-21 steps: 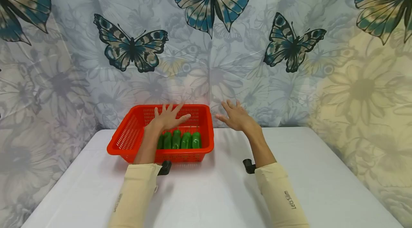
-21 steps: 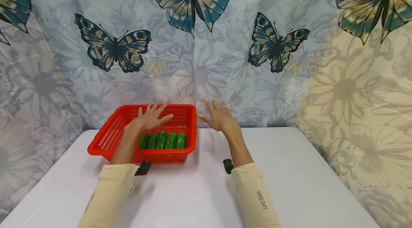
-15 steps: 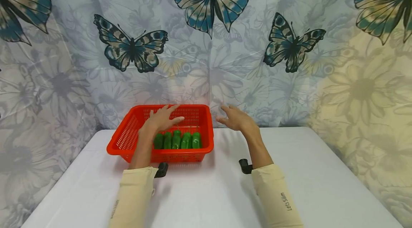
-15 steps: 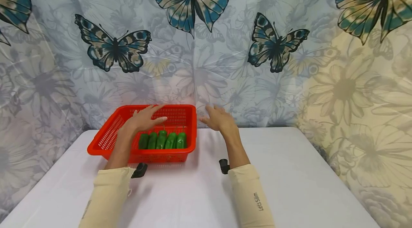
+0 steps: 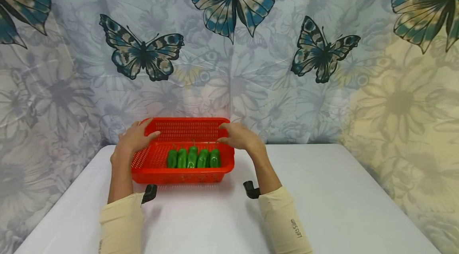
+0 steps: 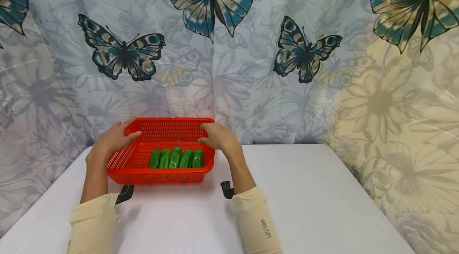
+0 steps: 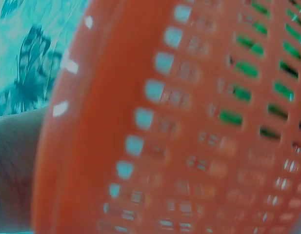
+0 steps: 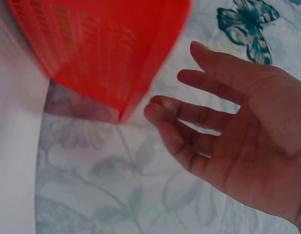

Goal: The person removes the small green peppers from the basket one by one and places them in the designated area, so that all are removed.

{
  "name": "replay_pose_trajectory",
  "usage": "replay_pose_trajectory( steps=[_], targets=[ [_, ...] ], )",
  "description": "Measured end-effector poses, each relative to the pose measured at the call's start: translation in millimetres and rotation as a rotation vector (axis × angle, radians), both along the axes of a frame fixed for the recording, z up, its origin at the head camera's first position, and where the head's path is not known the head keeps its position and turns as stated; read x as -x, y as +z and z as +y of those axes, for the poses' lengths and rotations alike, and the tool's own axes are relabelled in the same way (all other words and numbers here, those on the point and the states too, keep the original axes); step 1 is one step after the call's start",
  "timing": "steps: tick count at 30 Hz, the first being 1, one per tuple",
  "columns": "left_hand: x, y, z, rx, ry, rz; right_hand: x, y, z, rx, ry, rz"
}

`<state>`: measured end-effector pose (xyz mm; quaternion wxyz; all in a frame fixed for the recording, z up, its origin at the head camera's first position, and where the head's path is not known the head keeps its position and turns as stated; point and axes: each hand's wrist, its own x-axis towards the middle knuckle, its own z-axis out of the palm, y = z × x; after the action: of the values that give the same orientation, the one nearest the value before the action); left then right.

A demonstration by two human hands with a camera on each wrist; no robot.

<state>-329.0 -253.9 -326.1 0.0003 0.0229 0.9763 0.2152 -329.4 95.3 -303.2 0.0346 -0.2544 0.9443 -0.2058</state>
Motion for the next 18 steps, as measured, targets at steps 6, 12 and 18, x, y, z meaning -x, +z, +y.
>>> replay_pose_trajectory(
  steps=[6, 12, 18],
  targets=[
    [-5.2, -9.2, -21.2, -0.074, 0.142, -0.076, -0.3, -16.8, -19, 0.012, 0.035, 0.002],
    [-7.0, -22.5, -36.4, -0.103, 0.211, -0.127, 1.6, -34.1, -38, -0.158, 0.006, 0.038],
    [-6.6, -29.7, -39.0, -0.170, 0.198, -0.197, -1.4, -42.0, -49, -0.370, -0.026, 0.076]
  ],
)
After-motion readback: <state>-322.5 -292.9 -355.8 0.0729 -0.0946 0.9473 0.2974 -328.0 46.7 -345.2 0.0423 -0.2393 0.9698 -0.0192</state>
